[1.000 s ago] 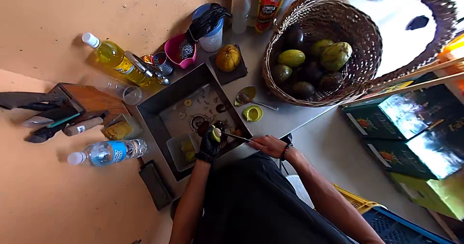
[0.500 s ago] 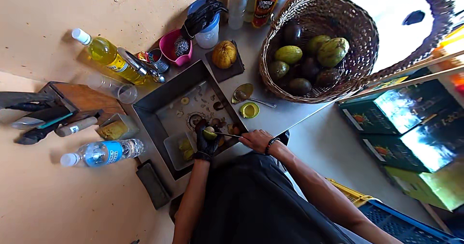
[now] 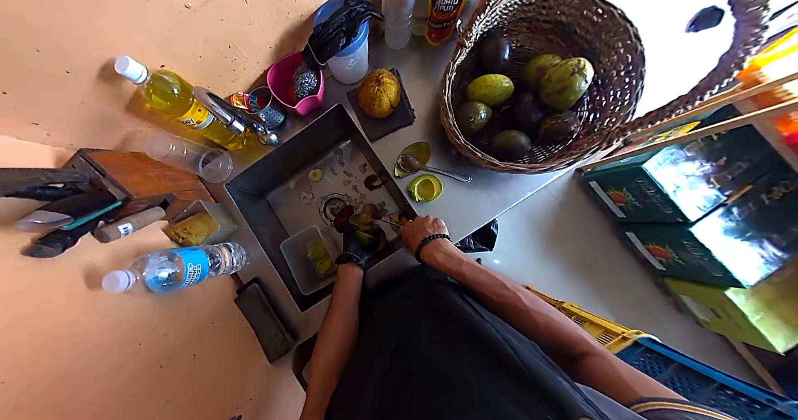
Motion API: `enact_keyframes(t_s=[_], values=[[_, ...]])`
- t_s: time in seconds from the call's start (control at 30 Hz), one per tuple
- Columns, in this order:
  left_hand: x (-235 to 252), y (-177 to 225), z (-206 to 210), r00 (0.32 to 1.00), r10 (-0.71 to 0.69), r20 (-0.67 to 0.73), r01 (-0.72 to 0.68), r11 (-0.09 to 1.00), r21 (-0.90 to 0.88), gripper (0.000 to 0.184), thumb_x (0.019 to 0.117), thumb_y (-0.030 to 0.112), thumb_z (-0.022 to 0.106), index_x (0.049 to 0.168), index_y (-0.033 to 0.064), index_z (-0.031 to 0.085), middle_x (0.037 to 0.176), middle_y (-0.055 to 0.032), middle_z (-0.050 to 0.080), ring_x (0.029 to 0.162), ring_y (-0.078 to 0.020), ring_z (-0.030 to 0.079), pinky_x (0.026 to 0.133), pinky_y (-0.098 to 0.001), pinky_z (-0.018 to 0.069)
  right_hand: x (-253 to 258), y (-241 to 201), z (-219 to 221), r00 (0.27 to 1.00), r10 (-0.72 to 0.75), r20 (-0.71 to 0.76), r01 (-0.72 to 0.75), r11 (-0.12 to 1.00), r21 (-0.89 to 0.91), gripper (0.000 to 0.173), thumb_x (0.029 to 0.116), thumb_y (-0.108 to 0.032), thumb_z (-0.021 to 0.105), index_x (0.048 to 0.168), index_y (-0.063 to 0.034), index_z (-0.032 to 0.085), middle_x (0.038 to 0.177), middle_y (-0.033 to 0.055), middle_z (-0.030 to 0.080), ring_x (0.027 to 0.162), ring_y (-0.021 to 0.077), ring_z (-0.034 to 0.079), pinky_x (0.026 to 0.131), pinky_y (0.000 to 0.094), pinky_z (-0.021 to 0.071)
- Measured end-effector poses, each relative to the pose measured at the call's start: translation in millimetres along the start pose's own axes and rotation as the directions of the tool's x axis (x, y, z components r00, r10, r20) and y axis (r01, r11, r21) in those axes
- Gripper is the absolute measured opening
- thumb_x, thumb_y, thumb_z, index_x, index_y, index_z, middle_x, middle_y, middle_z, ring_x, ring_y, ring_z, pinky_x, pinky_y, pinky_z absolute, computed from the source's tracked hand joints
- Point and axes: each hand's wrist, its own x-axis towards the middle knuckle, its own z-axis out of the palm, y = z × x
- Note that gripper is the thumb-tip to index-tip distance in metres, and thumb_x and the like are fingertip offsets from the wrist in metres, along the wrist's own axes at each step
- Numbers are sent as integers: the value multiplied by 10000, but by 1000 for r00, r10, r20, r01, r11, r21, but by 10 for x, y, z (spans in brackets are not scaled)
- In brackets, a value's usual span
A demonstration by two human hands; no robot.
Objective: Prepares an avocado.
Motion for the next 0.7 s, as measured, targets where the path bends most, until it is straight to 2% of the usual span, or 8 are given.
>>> enact_keyframes(t_s=[0.1, 0.17, 0.23, 0.33, 0.43, 0.53, 0.63, 0.7], values=[[51, -134, -125, 990, -136, 27, 139, 970, -198, 435, 1080, 420, 338, 1333, 102, 494, 1052, -148, 598, 855, -248, 594, 724, -420, 540, -159, 181, -38, 1000, -20, -23, 19, 999, -49, 417, 1053, -302, 445, 1348, -24, 545, 1156, 257, 684, 1105, 453, 660, 862, 615, 512], [81, -195, -212, 993, -94, 70, 110, 953, -282, 360, 1066, 417, 382, 1195, 113, 523, 918, -113, 596, 748, -229, 603, 655, -393, 542, -156, 426, 3, 994, -83, -73, 78, 995, -66, 414, 1032, -249, 451, 1384, -40, 513, 1138, 263, 685, 1071, 476, 664, 827, 636, 509], [-13, -176, -257, 992, -52, 111, 87, 936, -342, 236, 1042, 327, 431, 1078, 115, 528, 849, -91, 593, 705, -222, 609, 631, -381, 549, -59, 772, 142, 948, -249, -198, 239, 968, -73, 358, 1045, -203, 472, 1354, -51, 570, 1170, 264, 673, 1086, 484, 656, 826, 649, 513], [-207, -93, -310, 978, -41, 203, 132, 878, -460, 230, 1030, 304, 429, 1070, 109, 545, 917, -118, 628, 787, -263, 651, 697, -425, 577, 189, 1274, 407, 724, -486, -490, 496, 860, -119, 265, 1017, -133, 574, 1249, -70, 685, 1172, 256, 675, 1084, 455, 668, 861, 605, 552], [-370, -3, -305, 961, -50, 274, 187, 845, -501, 438, 1030, 444, 367, 1200, 104, 585, 1043, -171, 665, 880, -324, 680, 715, -469, 586, 353, 1559, 483, 567, -502, -653, 550, 821, -154, 242, 1021, -133, 587, 1217, -92, 721, 1149, 240, 679, 1046, 426, 681, 872, 563, 566], [-460, 70, -269, 944, -35, 328, 200, 851, -485, 525, 1038, 493, 303, 1261, 103, 574, 1080, -188, 673, 898, -337, 695, 702, -467, 599, 404, 1711, 402, 520, -489, -700, 533, 827, -181, 242, 1002, -138, 583, 1183, -98, 738, 1150, 226, 678, 1085, 417, 659, 914, 568, 530], [-521, 129, -239, 928, -13, 373, 194, 870, -454, 499, 1039, 465, 329, 1275, 107, 585, 1109, -192, 676, 898, -330, 700, 689, -445, 602, 457, 1759, 287, 493, -462, -737, 513, 839, -182, 297, 893, -185, 583, 1119, -92, 753, 1160, 182, 707, 1149, 401, 637, 952, 586, 482], [-555, 174, -226, 909, -13, 417, 209, 878, -430, 508, 1034, 471, 336, 1279, 117, 606, 1129, -187, 683, 908, -326, 704, 683, -435, 603, 483, 1636, 167, 501, -374, -781, 461, 879, -125, 324, 926, -144, 535, 1174, -42, 716, 1140, 208, 710, 1100, 424, 661, 903, 600, 513]])
